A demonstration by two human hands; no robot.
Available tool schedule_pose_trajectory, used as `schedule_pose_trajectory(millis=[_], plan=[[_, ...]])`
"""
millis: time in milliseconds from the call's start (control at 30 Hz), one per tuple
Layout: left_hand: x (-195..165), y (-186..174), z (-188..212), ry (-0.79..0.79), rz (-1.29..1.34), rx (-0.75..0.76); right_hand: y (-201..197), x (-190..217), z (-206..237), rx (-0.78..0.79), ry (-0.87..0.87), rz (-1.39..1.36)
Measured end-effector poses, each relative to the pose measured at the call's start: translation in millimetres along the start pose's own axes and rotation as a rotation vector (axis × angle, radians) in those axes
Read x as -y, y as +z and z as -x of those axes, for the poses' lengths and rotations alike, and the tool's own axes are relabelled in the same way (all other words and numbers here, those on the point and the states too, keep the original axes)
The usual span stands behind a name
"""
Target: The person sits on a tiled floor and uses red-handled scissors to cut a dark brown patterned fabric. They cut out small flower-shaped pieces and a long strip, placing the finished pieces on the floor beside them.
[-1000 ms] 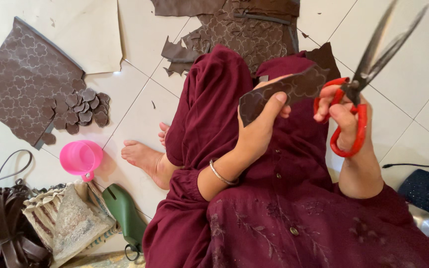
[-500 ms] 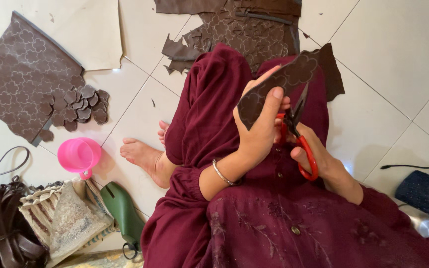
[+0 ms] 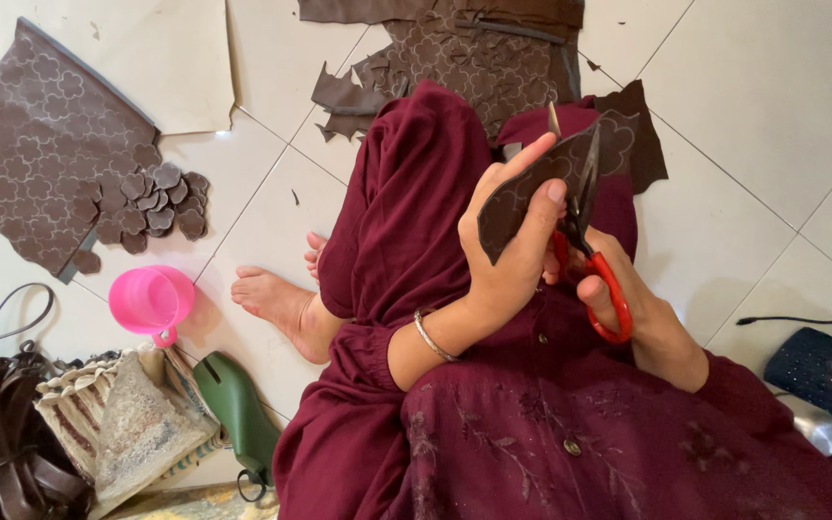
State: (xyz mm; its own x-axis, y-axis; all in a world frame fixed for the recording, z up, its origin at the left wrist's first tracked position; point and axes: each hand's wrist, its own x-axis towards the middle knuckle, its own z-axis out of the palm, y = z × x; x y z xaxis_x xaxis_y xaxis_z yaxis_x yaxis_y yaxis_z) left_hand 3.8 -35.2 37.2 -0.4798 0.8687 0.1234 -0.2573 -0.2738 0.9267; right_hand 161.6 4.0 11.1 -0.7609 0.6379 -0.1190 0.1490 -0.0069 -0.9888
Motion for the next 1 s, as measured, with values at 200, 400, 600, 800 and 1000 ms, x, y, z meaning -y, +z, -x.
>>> schedule_pose_trajectory(millis=[200,400,600,800,1000], plan=[[-1.4,0.2,1.7,0.025,0.016,-0.004,-1.4,7.2,1.5,-0.003,0.014,0.039],[-2.2,-0.5,1.3,-0.004,0.047,-0.013,-3.2,8.0,-0.9,0.014,0.016,0.028],[-1.9,0.8,3.1,0.031,0.016,-0.013,-4.0,4.1,3.2,-0.027,0.023,0.050],[0.4,1.2,4.2,0.063,0.008,-0.028,-4.1,0.1,3.0,-0.046,0.035,0.056],[1.4,2.6,6.0,0.031,0.066,-0.044,-1.5,-0.8,4.3,-0.088,0.068,0.033]])
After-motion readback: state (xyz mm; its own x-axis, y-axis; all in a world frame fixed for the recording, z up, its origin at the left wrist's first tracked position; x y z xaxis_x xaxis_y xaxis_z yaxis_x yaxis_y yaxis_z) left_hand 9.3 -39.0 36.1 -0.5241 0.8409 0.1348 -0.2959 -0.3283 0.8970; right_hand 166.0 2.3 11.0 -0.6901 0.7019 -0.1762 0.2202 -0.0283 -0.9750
